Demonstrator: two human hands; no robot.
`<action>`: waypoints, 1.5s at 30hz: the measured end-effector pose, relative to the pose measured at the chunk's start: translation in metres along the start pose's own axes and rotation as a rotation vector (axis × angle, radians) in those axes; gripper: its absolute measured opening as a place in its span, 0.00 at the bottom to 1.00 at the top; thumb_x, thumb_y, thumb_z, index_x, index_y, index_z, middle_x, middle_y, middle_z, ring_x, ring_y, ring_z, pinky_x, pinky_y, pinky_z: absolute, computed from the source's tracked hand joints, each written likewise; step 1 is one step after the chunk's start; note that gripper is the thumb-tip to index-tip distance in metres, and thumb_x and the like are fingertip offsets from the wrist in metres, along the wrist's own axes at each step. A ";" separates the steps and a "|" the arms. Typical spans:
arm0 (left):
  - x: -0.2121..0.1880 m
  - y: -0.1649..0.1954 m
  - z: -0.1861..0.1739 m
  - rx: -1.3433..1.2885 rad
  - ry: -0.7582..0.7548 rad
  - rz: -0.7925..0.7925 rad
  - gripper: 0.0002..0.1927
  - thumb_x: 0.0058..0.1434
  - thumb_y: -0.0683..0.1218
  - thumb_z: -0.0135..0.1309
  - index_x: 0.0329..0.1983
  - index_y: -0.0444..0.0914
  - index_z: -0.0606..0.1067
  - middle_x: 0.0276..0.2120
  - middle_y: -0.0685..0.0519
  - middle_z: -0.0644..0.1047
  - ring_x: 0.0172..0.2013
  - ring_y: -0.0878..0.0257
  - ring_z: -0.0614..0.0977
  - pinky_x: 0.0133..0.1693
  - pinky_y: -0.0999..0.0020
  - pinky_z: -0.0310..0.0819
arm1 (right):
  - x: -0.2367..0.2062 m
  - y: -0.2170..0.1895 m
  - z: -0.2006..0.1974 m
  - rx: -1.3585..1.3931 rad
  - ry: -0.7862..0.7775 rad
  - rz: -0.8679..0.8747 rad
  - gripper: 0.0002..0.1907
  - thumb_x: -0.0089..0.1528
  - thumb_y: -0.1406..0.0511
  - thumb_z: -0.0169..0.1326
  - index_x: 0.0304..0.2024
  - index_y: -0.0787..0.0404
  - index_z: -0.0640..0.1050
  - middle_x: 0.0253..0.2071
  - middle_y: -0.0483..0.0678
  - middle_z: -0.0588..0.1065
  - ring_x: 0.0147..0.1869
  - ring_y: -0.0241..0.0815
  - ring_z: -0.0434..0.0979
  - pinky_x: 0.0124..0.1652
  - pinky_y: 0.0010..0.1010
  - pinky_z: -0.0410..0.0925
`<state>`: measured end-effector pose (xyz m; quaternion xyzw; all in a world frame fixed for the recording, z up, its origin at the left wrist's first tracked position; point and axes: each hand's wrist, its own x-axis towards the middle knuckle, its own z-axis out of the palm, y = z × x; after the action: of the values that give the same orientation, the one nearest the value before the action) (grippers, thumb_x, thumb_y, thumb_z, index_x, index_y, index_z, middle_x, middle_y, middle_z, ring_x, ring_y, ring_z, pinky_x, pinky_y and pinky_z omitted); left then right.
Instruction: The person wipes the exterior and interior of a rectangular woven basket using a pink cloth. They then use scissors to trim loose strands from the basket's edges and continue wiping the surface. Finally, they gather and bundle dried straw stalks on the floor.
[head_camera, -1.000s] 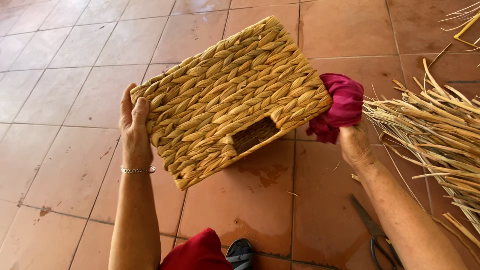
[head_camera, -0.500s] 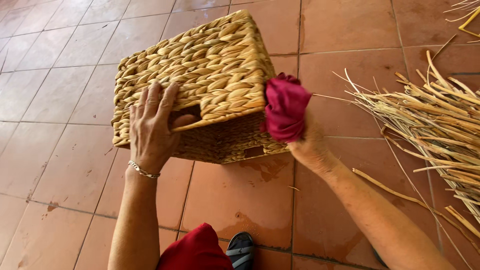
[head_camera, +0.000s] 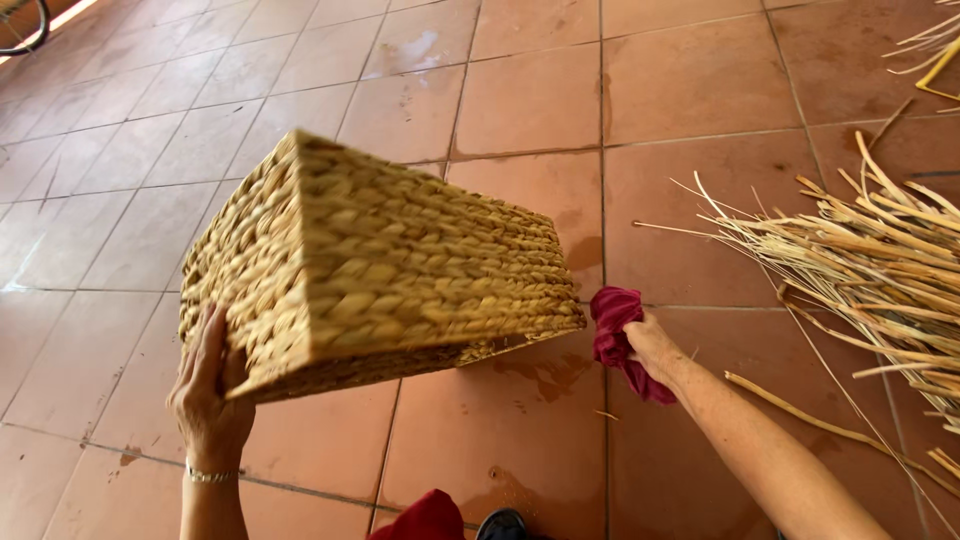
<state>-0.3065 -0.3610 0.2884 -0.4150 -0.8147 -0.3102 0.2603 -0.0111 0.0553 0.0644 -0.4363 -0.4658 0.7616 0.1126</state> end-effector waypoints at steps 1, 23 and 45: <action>-0.011 -0.007 -0.006 -0.028 0.005 -0.039 0.21 0.75 0.39 0.47 0.70 0.37 0.71 0.66 0.43 0.74 0.65 0.51 0.77 0.61 0.59 0.72 | 0.005 0.002 0.007 0.037 -0.002 0.037 0.20 0.62 0.73 0.38 0.55 0.62 0.73 0.39 0.50 0.76 0.40 0.45 0.77 0.42 0.46 0.75; -0.035 0.010 -0.070 -0.761 -0.112 -0.835 0.47 0.56 0.37 0.51 0.81 0.42 0.53 0.63 0.41 0.72 0.56 0.52 0.78 0.53 0.56 0.75 | 0.005 -0.031 0.060 0.100 -0.198 -0.492 0.12 0.56 0.73 0.51 0.42 0.59 0.76 0.36 0.43 0.74 0.40 0.37 0.75 0.43 0.39 0.73; -0.080 0.050 0.123 -1.102 -0.374 -0.869 0.42 0.66 0.46 0.49 0.80 0.43 0.45 0.65 0.47 0.69 0.52 0.62 0.77 0.49 0.65 0.79 | -0.123 -0.158 -0.009 -0.551 0.169 -0.992 0.28 0.58 0.76 0.50 0.63 0.62 0.71 0.53 0.48 0.75 0.57 0.43 0.77 0.62 0.35 0.72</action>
<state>-0.2436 -0.2908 0.1657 -0.1707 -0.6622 -0.6749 -0.2771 0.0317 0.0747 0.2592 -0.2381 -0.7855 0.4304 0.3755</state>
